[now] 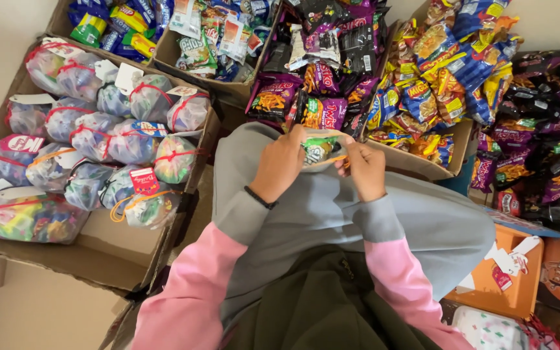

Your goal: The person places snacks into small plastic bags and ties them with rubber bands, then places the filled bags into a cardboard box.

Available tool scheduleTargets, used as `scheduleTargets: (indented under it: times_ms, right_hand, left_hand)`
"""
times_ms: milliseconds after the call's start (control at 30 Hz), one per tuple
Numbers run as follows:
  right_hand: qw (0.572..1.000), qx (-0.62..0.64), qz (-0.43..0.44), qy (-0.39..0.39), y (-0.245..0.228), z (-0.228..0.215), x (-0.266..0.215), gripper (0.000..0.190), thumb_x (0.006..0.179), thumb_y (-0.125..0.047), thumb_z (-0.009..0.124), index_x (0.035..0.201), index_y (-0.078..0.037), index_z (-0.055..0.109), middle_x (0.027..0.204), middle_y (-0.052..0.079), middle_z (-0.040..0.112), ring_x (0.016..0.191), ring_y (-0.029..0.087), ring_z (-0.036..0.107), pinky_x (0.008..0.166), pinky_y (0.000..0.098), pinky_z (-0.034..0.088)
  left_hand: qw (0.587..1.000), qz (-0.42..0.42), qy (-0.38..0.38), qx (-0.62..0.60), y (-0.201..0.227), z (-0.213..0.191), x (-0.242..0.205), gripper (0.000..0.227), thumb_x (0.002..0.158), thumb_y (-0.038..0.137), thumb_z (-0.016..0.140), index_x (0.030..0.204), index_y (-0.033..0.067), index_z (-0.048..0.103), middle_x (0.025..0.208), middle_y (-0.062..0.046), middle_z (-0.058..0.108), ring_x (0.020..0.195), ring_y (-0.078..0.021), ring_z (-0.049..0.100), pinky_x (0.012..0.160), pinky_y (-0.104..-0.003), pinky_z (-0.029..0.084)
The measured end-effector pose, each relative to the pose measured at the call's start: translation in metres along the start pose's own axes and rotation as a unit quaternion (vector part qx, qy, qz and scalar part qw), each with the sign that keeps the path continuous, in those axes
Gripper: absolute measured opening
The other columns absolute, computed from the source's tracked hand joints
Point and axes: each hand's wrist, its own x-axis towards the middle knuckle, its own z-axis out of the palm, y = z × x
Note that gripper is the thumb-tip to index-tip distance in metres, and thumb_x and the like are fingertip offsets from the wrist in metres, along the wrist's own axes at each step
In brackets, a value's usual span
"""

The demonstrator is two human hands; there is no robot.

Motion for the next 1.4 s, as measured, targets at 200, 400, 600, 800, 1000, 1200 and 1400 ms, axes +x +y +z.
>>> scheduleTargets:
  times_ms: [200,400,600,800,1000,1200,1400]
  right_hand:
    - [0.999,-0.007,-0.032,-0.02,0.028,-0.01,0.017,0.036,0.107,-0.024,0.061,0.086,0.003,0.072,0.062,0.021,0.067,0.043,0.021,0.064,0.037,0.0295,0.055]
    - [0.998,-0.034,-0.035,-0.031,0.021,0.001,0.01,0.032,0.107,-0.022,0.061,0.087,0.0,0.074,0.063,0.018,0.068,0.045,0.018,0.065,0.04,0.0272,0.056]
    - [0.988,-0.112,-0.094,-0.047,0.031,0.002,0.009,0.029,0.107,-0.023,0.063,0.097,0.0,0.078,0.06,0.016,0.068,0.046,0.019,0.067,0.044,0.0312,0.059]
    - [0.965,-0.205,-0.157,-0.049,0.044,-0.005,0.019,0.028,0.106,-0.025,0.063,0.106,-0.003,0.079,0.057,0.015,0.068,0.049,0.022,0.068,0.046,0.0353,0.059]
    - [0.907,-0.263,-0.323,-0.063,0.002,-0.006,-0.003,0.029,0.106,-0.02,0.068,0.082,-0.006,0.077,0.059,0.015,0.067,0.066,0.042,0.069,0.057,0.0429,0.054]
    - [0.911,-0.254,-0.32,-0.059,0.011,-0.014,0.002,0.028,0.106,-0.018,0.068,0.081,-0.01,0.078,0.056,0.008,0.066,0.06,0.033,0.067,0.058,0.0398,0.054]
    - [0.93,-0.244,-0.271,-0.038,-0.005,-0.015,-0.003,0.034,0.105,-0.019,0.067,0.074,-0.01,0.075,0.049,0.006,0.062,0.053,0.023,0.066,0.057,0.0359,0.053]
  left_hand:
    - [0.998,0.0,-0.018,-0.067,0.014,-0.024,-0.003,0.018,0.088,0.014,0.058,0.102,0.0222,0.05,0.126,-0.005,0.065,0.077,-0.0407,0.074,0.066,-0.052,0.062]
    - [0.999,-0.038,-0.034,-0.013,0.016,-0.016,0.005,0.038,0.09,0.034,0.071,0.12,0.0162,0.057,0.12,-0.006,0.061,0.079,-0.0411,0.074,0.07,-0.051,0.063]
    - [0.997,0.003,-0.001,0.079,0.001,-0.004,0.009,0.022,0.089,0.025,0.075,0.104,0.0106,0.079,0.12,-0.005,0.054,0.11,-0.0306,0.058,0.068,-0.035,0.061]
    - [0.997,0.066,-0.027,-0.017,-0.017,0.019,0.007,0.015,0.084,0.021,0.075,0.097,0.0203,0.08,0.13,-0.002,0.062,0.116,-0.0328,0.061,0.079,-0.046,0.058]
    - [0.994,0.067,-0.047,-0.073,-0.013,0.019,0.01,0.018,0.092,0.016,0.067,0.107,0.0177,0.076,0.116,-0.001,0.063,0.101,-0.0296,0.065,0.074,-0.039,0.058]
    - [0.997,0.041,0.035,0.053,-0.011,0.046,0.016,0.041,0.076,0.045,0.08,0.105,0.0206,0.067,0.105,0.002,0.057,0.089,-0.0249,0.063,0.069,-0.04,0.054]
    - [0.996,0.005,0.044,0.072,-0.009,0.019,0.016,0.04,0.069,0.043,0.087,0.092,0.0125,0.073,0.107,-0.002,0.063,0.085,-0.0254,0.066,0.068,-0.038,0.053]
